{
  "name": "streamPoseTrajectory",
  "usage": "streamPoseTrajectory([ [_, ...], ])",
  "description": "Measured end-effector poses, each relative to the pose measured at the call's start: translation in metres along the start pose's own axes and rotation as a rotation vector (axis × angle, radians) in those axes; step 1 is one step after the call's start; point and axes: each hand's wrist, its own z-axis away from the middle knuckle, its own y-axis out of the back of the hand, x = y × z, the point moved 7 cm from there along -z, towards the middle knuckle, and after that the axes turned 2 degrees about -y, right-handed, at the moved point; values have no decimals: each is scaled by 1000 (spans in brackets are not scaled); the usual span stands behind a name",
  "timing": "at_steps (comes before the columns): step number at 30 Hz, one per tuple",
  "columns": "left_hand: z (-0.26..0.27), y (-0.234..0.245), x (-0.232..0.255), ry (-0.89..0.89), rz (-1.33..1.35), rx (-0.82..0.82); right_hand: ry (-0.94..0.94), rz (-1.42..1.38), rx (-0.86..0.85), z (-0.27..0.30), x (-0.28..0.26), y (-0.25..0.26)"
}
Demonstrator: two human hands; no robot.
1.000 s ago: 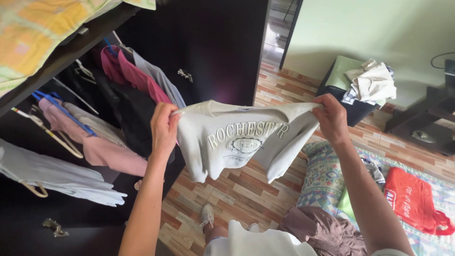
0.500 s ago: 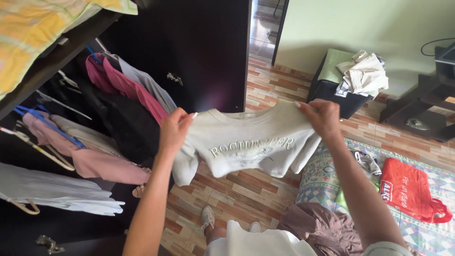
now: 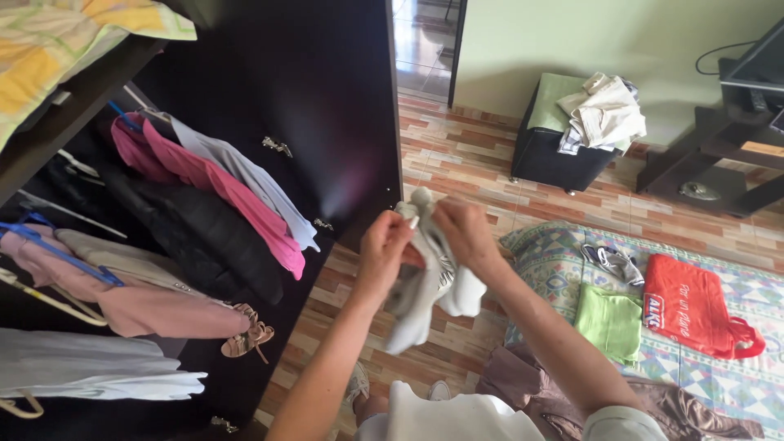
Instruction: The person retrieves a pair of pants and a jacket from a wardrobe, folds them on the bed, and places them into a backpack. They also take folded towels and jeans from a shelf, place them on the bed, and pack them into the backpack. A handbag is moved from the shelf to the bed.
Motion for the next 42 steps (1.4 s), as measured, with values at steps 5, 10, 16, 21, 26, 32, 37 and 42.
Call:
streamPoseTrajectory([
  [5, -2, -21, 5, -2, 58, -54, 117, -108, -155, 11, -60, 15],
  [10, 4, -18, 27, -83, -13, -125, 250, -146, -251, 18, -67, 22],
  [16, 10, 4, 62, -584, -543, 34, 309, -225, -284, 23, -68, 33],
  [21, 11, -13, 59, -593, -653, -298, 398, -244, -318, 29, -78, 44],
  [26, 8, -14, 58, -519, -528, -449, 419, -256, -348, 31, -88, 51],
  [32, 6, -17, 49, -514, -655, -449, 404, -256, -334, 30, -84, 58],
  [37, 14, -33, 65, -522, -667, -494, 385, -254, -315, 31, -76, 67],
  [42, 3, -36, 41, -558, -851, -504, 367, -209, -331, 33, -62, 66],
])
